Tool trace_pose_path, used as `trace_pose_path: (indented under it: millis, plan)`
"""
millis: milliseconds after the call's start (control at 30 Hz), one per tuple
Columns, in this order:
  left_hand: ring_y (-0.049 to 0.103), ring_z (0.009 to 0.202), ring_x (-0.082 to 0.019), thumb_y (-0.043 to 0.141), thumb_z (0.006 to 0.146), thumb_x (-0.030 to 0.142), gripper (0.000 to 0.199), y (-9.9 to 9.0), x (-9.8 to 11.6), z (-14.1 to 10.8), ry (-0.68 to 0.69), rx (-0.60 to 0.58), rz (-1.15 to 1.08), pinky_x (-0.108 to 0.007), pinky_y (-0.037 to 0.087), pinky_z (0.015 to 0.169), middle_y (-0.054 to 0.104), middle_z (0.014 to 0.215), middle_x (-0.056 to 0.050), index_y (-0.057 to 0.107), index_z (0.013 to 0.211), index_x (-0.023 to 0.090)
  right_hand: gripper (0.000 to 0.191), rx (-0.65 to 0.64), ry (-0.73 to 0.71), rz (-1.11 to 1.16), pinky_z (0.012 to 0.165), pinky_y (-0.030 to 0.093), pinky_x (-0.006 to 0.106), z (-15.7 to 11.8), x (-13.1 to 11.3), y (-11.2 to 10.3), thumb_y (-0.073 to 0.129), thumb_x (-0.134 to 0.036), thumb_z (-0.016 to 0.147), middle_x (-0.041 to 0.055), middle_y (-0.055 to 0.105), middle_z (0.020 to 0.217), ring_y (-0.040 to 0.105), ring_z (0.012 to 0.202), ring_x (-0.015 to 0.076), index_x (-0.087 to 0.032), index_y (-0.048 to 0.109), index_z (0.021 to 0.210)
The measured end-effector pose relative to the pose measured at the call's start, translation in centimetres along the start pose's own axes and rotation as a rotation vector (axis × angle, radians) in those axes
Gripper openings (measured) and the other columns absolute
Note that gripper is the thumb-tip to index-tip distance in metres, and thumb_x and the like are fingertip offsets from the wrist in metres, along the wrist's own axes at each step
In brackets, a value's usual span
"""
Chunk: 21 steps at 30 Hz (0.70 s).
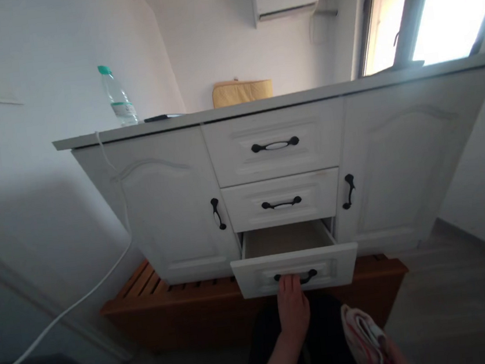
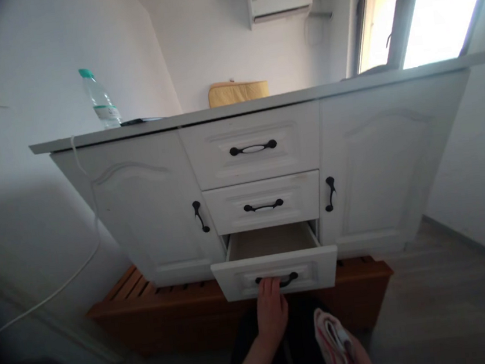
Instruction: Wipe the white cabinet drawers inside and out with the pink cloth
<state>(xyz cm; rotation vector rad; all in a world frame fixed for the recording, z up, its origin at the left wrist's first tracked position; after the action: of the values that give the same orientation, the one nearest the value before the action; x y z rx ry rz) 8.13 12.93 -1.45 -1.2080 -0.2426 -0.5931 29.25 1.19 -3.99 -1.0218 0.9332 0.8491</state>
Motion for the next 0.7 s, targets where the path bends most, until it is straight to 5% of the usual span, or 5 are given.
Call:
trace_pose_path:
  millis: [200, 533, 633, 700]
  plan:
    - [0.047, 0.135, -0.027, 0.041, 0.087, 0.004, 0.05, -1.3, 1.3, -4.9, 0.026, -0.022, -0.025, -0.048, 0.042, 0.119, 0.059, 0.133, -0.011, 0.054, 0.133, 0.017, 0.039, 0.149, -0.027, 0.077, 0.079, 0.065, 0.043, -3.4, -2.6, 0.4, 0.062, -0.042, 0.083, 0.0056, 0.077, 0.106, 0.074, 0.094, 0.032, -0.038, 0.07, 0.121]
    - [0.057, 0.129, -0.022, 0.046, 0.085, 0.008, 0.057, -3.8, 3.2, -11.4, 0.189, 0.307, 0.042, -0.038, 0.057, 0.104, 0.066, 0.132, -0.006, 0.053, 0.14, 0.022, 0.055, 0.245, 0.156, 0.083, 0.085, 0.059, 0.03, -2.9, -5.4, -1.5, 0.072, -0.054, 0.074, 0.0074, 0.075, 0.11, 0.069, 0.104, 0.0281, -0.021, 0.067, 0.118]
    - [0.052, 0.135, -0.022, 0.047, 0.083, 0.006, 0.061, -3.8, 3.3, -12.8, 0.278, 0.357, 0.123, -0.036, 0.057, 0.103, 0.062, 0.138, -0.009, 0.052, 0.142, 0.02, 0.051, 0.231, 0.116, 0.066, 0.082, 0.058, 0.029, -0.6, -9.0, -2.5, 0.072, -0.053, 0.076, 0.0067, 0.075, 0.109, 0.07, 0.1, 0.0262, -0.022, 0.067, 0.116]
    - [0.051, 0.136, -0.023, 0.048, 0.079, 0.004, 0.058, -3.5, 3.1, -14.3, 0.346, 0.437, 0.133, -0.034, 0.058, 0.101, 0.061, 0.136, -0.011, 0.059, 0.134, 0.02, 0.047, 0.224, -0.021, 0.024, 0.082, 0.057, 0.028, 2.5, -13.6, -3.0, 0.07, -0.048, 0.079, 0.0065, 0.074, 0.109, 0.069, 0.098, 0.0242, -0.022, 0.066, 0.118]
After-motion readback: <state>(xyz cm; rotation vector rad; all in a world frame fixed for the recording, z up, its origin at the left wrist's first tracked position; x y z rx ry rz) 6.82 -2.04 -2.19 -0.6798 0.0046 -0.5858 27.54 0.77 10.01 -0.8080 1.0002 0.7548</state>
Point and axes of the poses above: each hand's wrist, its own z-axis towards the middle knuckle, its own y-axis out of the palm, x = y × z, the point moved 9 cm from there along z, towards the middle knuckle
